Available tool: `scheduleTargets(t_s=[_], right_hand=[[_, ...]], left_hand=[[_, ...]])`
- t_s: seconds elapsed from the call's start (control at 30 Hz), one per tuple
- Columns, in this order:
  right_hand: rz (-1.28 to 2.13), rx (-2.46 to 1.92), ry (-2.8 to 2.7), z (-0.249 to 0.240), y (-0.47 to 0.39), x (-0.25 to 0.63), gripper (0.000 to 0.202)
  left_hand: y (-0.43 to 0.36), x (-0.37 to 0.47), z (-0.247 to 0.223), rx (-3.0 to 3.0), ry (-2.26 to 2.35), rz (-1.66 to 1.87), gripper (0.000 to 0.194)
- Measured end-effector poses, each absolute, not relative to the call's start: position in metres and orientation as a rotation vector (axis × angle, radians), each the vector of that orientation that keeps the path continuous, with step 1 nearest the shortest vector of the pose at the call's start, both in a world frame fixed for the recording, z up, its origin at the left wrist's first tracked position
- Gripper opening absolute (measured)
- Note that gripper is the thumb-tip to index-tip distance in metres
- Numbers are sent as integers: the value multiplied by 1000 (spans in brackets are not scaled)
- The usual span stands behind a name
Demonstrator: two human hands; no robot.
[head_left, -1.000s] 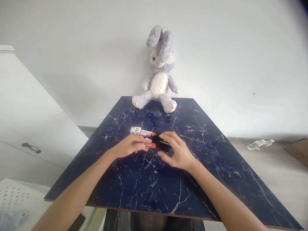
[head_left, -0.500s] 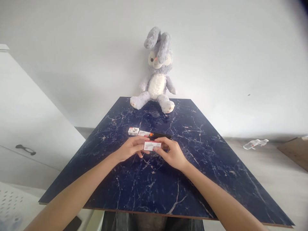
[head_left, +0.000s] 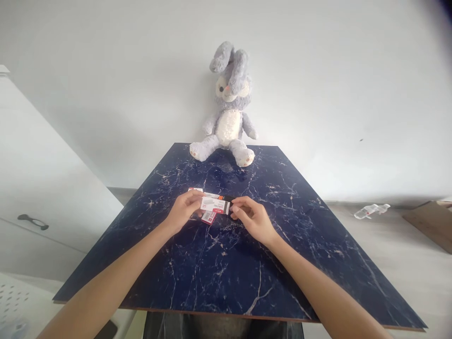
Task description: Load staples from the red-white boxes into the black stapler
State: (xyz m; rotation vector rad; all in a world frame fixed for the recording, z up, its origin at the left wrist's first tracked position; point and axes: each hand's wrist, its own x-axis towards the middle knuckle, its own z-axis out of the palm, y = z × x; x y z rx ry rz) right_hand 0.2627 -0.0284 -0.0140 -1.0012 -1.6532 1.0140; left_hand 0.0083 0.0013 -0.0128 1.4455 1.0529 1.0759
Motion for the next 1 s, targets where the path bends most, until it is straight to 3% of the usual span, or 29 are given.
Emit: scheduleTargets(t_s=[0.13,0.5,0.8,1.0], right_hand=[[992,-965,-1703,-13,-31,258,38],[979,-1043,-1626,-15,-26,265,19],[201,-999,-2018,-13,-32,261,24],[304,-999,-1991,-9,-31,262,8]], left_hand=[[-2,12,-13,1500,1017,1042,29],[5,10,-18,1374,1000,1227,24],[0,16,-15,1307,986,1220,24],[1,16,-18,1344,1006,1204,26]])
